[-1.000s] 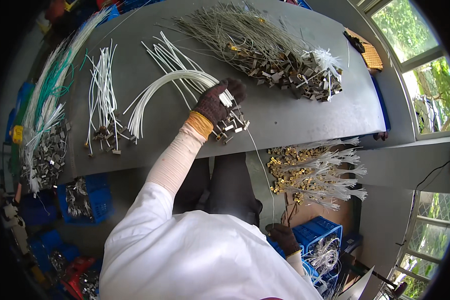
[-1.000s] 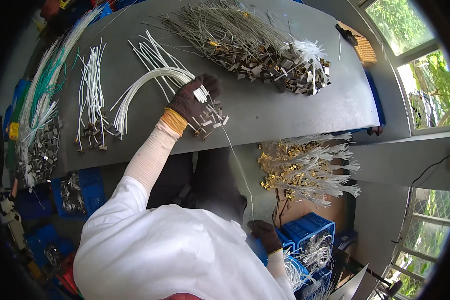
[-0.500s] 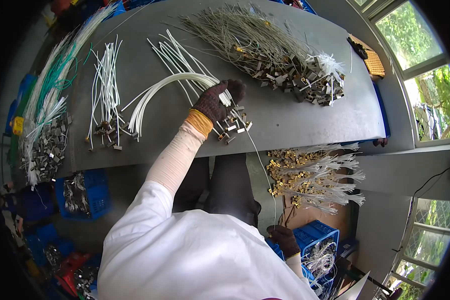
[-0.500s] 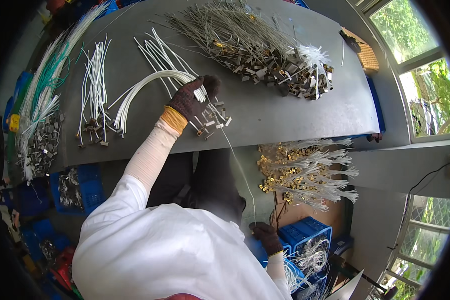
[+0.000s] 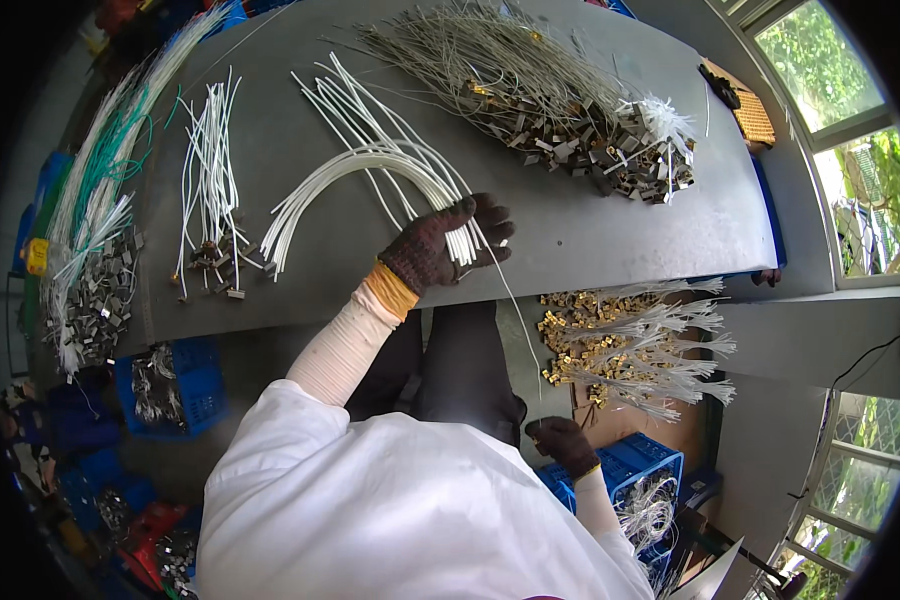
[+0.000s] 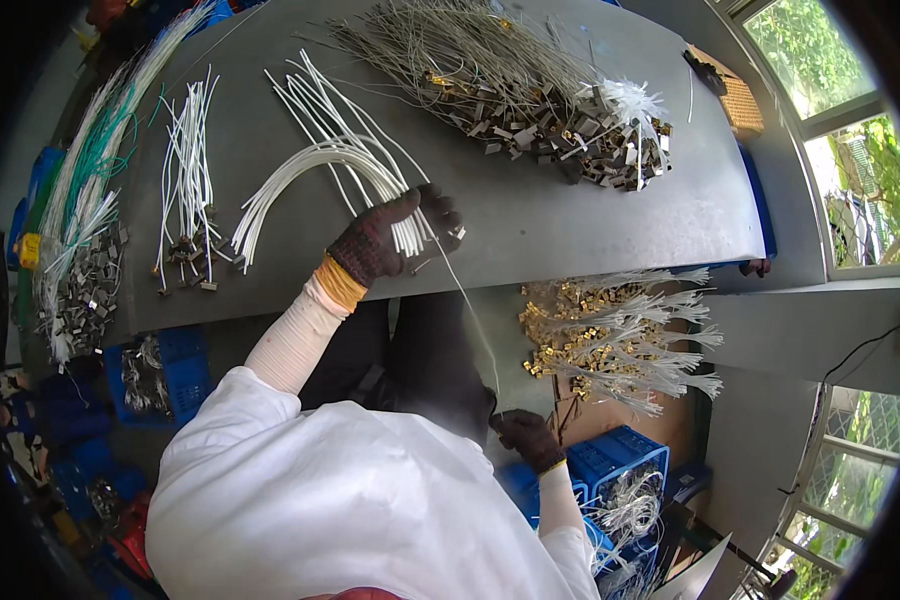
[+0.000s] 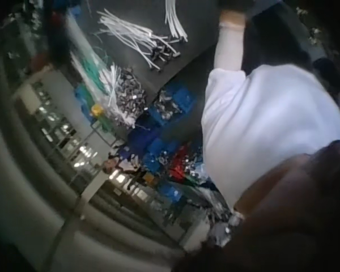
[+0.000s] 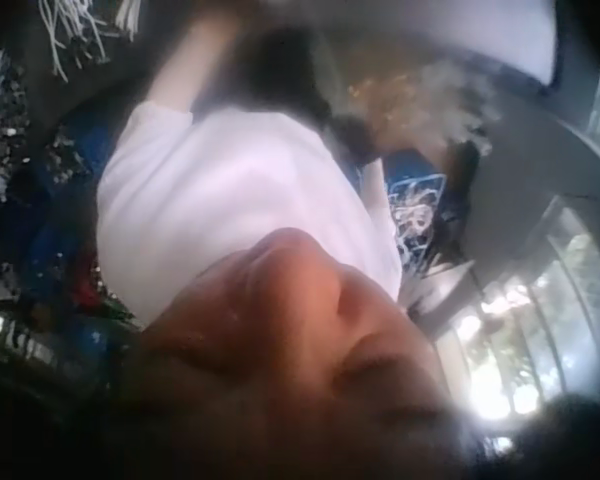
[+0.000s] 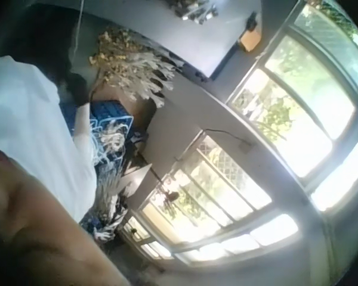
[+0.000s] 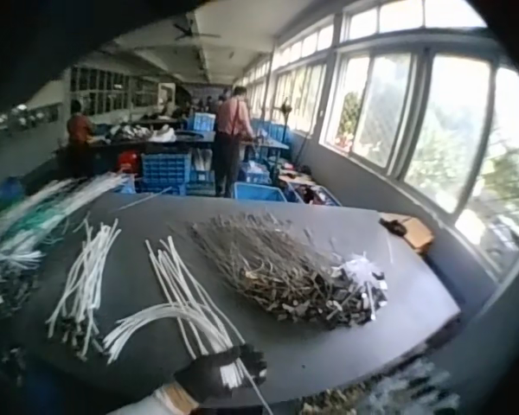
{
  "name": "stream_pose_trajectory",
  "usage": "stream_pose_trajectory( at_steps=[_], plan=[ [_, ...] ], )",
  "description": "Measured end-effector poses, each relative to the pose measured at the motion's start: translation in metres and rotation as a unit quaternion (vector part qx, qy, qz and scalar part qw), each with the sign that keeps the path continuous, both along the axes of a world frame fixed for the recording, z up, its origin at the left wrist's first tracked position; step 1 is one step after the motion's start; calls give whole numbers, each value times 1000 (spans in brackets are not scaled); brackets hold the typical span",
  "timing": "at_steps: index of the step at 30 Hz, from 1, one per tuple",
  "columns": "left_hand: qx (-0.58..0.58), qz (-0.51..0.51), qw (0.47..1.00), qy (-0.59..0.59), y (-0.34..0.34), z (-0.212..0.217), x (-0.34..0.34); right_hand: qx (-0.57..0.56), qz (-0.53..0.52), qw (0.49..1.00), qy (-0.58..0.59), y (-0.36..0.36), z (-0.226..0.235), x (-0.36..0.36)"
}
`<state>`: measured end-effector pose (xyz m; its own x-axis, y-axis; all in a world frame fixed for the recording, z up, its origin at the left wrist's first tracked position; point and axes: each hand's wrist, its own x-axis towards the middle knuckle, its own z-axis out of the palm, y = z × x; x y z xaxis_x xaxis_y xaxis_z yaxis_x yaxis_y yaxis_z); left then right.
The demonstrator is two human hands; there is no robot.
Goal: Arrange and sort white curved electronic components on a workbench in a manufacturing setting.
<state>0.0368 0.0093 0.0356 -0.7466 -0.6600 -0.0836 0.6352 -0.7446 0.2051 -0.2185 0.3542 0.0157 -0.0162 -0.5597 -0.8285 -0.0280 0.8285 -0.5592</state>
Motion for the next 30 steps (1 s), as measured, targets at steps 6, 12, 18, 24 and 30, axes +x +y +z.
stream_pose_trajectory(
  at_steps=[6, 12, 18, 24, 30],
  plan=[
    [-268, -2, 941, -208, 39, 16, 9, -154, 70, 984, -51, -87, -51, 5],
    [-584, 134, 726, -338, 50, 21, 31, -259, -19, 957, -129, -184, 33, 79],
    [-523, 109, 724, -437, 62, 44, 27, -274, -112, 922, -248, -214, 63, 102],
    [-548, 147, 693, -445, 46, 24, 30, -321, -138, 897, -270, -234, 59, 111],
    [-496, 248, 733, -393, 19, -15, 60, -370, -70, 923, 83, -288, 48, 81]
  ],
)
